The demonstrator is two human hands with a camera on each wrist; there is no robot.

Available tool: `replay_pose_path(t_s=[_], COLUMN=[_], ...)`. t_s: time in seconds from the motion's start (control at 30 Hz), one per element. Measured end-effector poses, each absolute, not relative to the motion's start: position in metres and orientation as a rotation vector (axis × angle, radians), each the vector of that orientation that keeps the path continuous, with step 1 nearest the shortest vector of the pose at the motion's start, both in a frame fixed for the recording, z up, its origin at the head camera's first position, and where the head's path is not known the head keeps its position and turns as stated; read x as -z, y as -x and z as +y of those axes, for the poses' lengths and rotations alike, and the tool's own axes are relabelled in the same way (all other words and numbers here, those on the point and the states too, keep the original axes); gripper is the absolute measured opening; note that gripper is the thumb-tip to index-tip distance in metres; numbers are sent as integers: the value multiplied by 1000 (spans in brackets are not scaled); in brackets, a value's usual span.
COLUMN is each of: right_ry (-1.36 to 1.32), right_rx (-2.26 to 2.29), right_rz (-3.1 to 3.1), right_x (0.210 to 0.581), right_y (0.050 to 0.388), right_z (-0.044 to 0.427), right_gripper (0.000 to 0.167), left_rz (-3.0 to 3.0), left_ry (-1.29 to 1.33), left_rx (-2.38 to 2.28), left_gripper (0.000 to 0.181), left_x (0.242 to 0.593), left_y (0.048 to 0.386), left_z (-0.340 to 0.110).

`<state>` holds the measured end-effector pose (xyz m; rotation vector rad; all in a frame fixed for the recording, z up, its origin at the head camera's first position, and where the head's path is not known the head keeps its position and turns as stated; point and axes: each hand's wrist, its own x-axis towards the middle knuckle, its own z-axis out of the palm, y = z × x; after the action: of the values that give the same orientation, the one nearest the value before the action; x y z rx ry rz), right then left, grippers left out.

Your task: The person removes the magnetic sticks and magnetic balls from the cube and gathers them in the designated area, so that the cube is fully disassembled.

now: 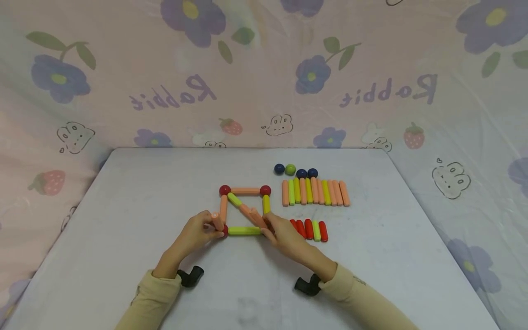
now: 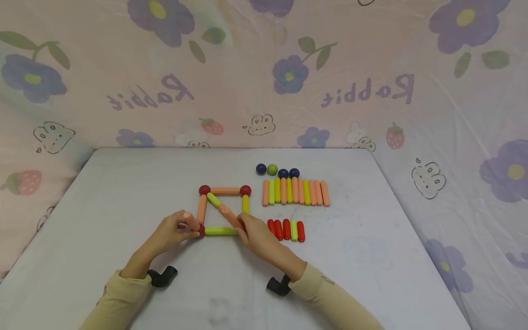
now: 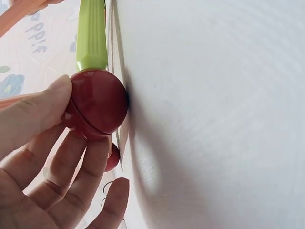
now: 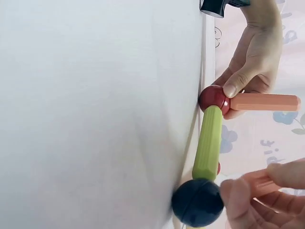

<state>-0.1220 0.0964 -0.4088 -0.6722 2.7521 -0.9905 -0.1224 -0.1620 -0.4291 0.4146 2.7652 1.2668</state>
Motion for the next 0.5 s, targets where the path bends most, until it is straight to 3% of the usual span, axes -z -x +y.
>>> replay_pose_path(t_s=[0.5], right_ry=[523], right_rx=[1144], right_rz=[2772], right_x=[408], right_y=[129], right_z=[139], right_gripper=[23], left_rz=[2787], left_ry=[-445], left_rx=[-1264], left_gripper=[14], left_x=[431], left_y=[123], left_z=[-162])
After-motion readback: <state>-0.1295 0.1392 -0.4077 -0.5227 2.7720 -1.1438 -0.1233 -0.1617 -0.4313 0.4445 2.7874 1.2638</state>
